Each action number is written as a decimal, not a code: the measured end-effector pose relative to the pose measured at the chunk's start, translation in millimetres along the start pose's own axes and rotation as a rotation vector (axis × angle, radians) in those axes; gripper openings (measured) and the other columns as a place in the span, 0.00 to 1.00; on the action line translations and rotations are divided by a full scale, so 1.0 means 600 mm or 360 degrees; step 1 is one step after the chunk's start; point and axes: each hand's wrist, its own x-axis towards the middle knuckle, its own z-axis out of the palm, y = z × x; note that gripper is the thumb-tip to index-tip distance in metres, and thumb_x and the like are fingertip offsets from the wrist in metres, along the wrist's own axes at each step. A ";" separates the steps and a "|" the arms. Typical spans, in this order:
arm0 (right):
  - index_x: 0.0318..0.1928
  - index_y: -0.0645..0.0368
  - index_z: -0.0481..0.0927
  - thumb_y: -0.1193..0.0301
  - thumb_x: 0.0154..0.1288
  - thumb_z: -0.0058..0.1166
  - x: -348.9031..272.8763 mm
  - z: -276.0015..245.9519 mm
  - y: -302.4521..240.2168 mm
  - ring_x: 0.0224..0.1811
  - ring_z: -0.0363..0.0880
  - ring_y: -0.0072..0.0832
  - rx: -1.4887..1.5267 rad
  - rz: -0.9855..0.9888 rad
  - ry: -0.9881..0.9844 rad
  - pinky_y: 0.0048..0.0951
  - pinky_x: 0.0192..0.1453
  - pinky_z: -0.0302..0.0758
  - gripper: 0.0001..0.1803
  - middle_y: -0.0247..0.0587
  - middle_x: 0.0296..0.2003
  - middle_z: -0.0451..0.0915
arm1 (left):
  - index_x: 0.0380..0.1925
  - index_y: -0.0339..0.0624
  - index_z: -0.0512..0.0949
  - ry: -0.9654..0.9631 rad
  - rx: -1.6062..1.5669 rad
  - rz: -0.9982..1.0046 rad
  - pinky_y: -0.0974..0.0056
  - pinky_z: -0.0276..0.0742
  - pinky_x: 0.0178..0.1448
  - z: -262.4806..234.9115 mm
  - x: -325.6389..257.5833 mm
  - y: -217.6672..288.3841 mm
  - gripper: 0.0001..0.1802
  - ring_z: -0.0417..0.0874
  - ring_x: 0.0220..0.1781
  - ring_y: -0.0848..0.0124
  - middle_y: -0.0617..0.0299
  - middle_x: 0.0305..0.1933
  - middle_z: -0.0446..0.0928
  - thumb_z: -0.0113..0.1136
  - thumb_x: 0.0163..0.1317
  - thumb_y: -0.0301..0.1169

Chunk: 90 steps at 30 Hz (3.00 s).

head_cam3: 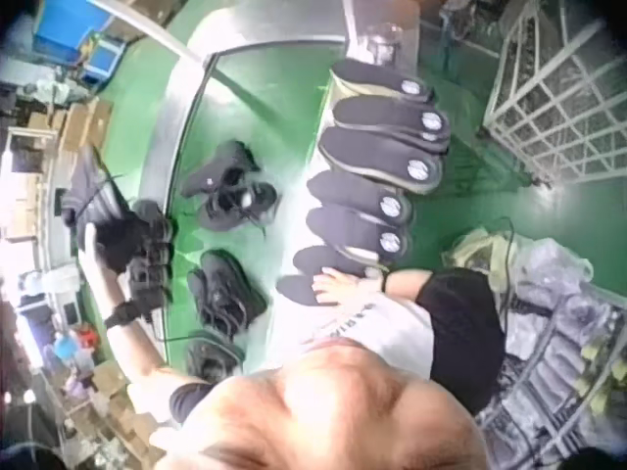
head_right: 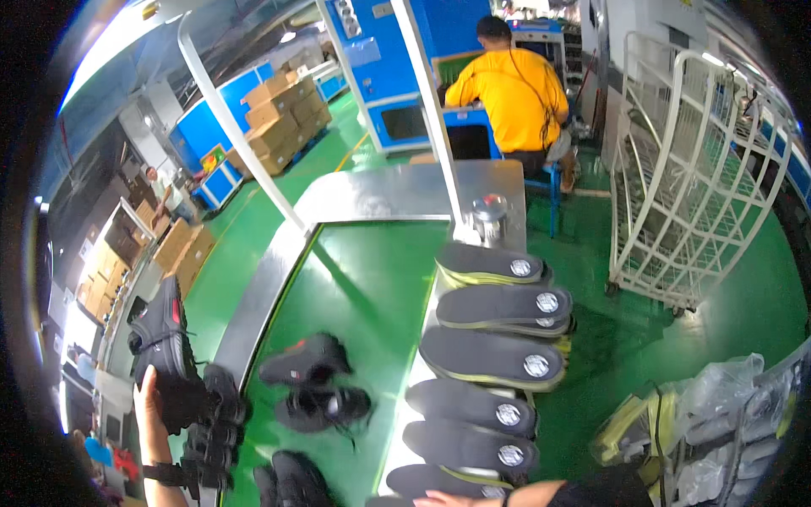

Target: Inserting insoles into black athletic shoes on a conveyor belt assembly line.

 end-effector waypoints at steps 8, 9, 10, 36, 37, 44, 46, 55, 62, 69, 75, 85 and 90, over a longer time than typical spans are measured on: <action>0.58 0.49 0.62 0.47 0.52 0.47 0.027 0.032 -0.009 0.69 0.33 0.40 -0.0376 0.0237 -0.0326 0.61 0.63 0.37 0.34 0.45 0.65 0.46 | 0.48 0.37 0.71 -0.0520 -0.0437 -0.0397 0.65 0.64 0.57 -0.065 -0.264 0.159 0.25 0.74 0.50 0.70 0.60 0.48 0.74 0.59 0.53 0.39; 0.58 0.51 0.62 0.48 0.53 0.47 0.020 0.015 -0.020 0.69 0.32 0.43 -0.0339 0.0260 -0.0424 0.63 0.63 0.36 0.34 0.48 0.65 0.45 | 0.48 0.37 0.71 -0.0554 -0.0427 -0.0418 0.65 0.64 0.57 -0.057 -0.306 0.170 0.25 0.74 0.50 0.70 0.60 0.48 0.74 0.59 0.53 0.39; 0.58 0.53 0.63 0.47 0.54 0.46 0.001 0.009 -0.032 0.69 0.31 0.46 -0.0132 0.0310 -0.0282 0.62 0.63 0.37 0.34 0.51 0.65 0.45 | 0.49 0.37 0.70 -0.0453 -0.0271 -0.0385 0.63 0.65 0.57 -0.050 -0.343 0.180 0.24 0.73 0.51 0.68 0.59 0.48 0.74 0.58 0.54 0.39; 0.49 0.51 0.71 0.49 0.55 0.45 -0.723 0.027 0.067 0.50 0.71 0.43 0.0485 0.1725 0.0167 0.41 0.51 0.69 0.26 0.46 0.47 0.71 | 0.47 0.35 0.71 -0.1440 -0.0986 0.0070 0.65 0.71 0.51 0.537 -0.554 0.435 0.22 0.78 0.43 0.66 0.55 0.43 0.76 0.52 0.57 0.40; 0.49 0.51 0.71 0.49 0.55 0.45 -0.748 -0.003 0.070 0.48 0.71 0.43 0.0513 0.1825 0.0111 0.41 0.50 0.69 0.26 0.46 0.47 0.71 | 0.46 0.37 0.72 -0.1517 -0.1083 0.0056 0.65 0.71 0.50 0.588 -0.528 0.451 0.21 0.78 0.42 0.67 0.57 0.41 0.77 0.53 0.57 0.40; 0.46 0.59 0.73 0.52 0.56 0.48 -0.878 -0.098 0.164 0.48 0.71 0.45 0.0613 0.1949 0.0469 0.39 0.52 0.68 0.25 0.51 0.42 0.75 | 0.36 0.45 0.77 -0.1476 -0.1064 -0.0253 0.67 0.74 0.38 0.928 -0.433 0.530 0.18 0.78 0.31 0.69 0.61 0.30 0.78 0.63 0.48 0.42; 0.43 0.61 0.75 0.55 0.57 0.47 -0.899 -0.099 0.204 0.44 0.74 0.41 0.0564 0.1898 0.0508 0.35 0.50 0.70 0.23 0.51 0.39 0.77 | 0.35 0.44 0.77 -0.1391 -0.1188 -0.0305 0.66 0.74 0.36 1.027 -0.389 0.530 0.17 0.78 0.30 0.68 0.61 0.30 0.78 0.63 0.48 0.41; 0.44 0.61 0.75 0.55 0.57 0.46 -1.087 -0.033 0.525 0.42 0.76 0.39 0.0788 0.2215 0.0486 0.35 0.46 0.71 0.23 0.50 0.39 0.78 | 0.44 0.30 0.72 -0.0583 -0.1164 -0.0257 0.62 0.68 0.51 1.364 -0.214 0.455 0.30 0.74 0.49 0.61 0.49 0.46 0.74 0.65 0.41 0.37; 0.43 0.61 0.75 0.56 0.57 0.46 -1.145 -0.182 0.806 0.42 0.76 0.38 0.0772 0.2079 0.0341 0.34 0.46 0.71 0.22 0.50 0.38 0.78 | 0.51 0.38 0.68 0.0043 -0.0509 -0.0535 0.56 0.62 0.60 1.552 -0.079 0.326 0.34 0.67 0.57 0.49 0.41 0.53 0.67 0.58 0.45 0.46; 0.42 0.61 0.76 0.56 0.57 0.46 -1.167 -0.340 1.104 0.41 0.76 0.38 0.0799 0.1898 0.0222 0.34 0.46 0.71 0.22 0.50 0.37 0.78 | 0.49 0.44 0.70 0.0388 -0.0055 -0.0730 0.54 0.68 0.55 1.612 -0.016 0.274 0.30 0.72 0.50 0.49 0.40 0.51 0.67 0.60 0.46 0.46; 0.41 0.61 0.76 0.57 0.57 0.46 -1.169 -0.413 1.260 0.41 0.76 0.37 0.0896 0.1852 0.0120 0.34 0.45 0.71 0.21 0.50 0.37 0.78 | 0.48 0.50 0.70 0.0707 0.0256 -0.1124 0.52 0.70 0.51 1.694 0.048 0.223 0.27 0.71 0.51 0.50 0.42 0.51 0.64 0.61 0.48 0.47; 0.40 0.61 0.77 0.57 0.57 0.46 -1.137 -0.478 1.355 0.40 0.77 0.36 0.1019 0.1836 0.0027 0.33 0.45 0.71 0.20 0.50 0.35 0.78 | 0.53 0.41 0.65 0.0385 0.0218 -0.1154 0.50 0.61 0.59 1.735 0.093 0.203 0.33 0.67 0.56 0.48 0.48 0.60 0.57 0.52 0.46 0.45; 0.39 0.62 0.77 0.58 0.57 0.46 -1.078 -0.473 1.333 0.40 0.77 0.36 0.1082 0.1771 -0.0012 0.33 0.45 0.71 0.20 0.50 0.35 0.78 | 0.52 0.43 0.65 0.0422 0.0179 -0.0729 0.52 0.59 0.60 1.752 -0.009 0.264 0.31 0.57 0.61 0.52 0.47 0.58 0.57 0.55 0.46 0.41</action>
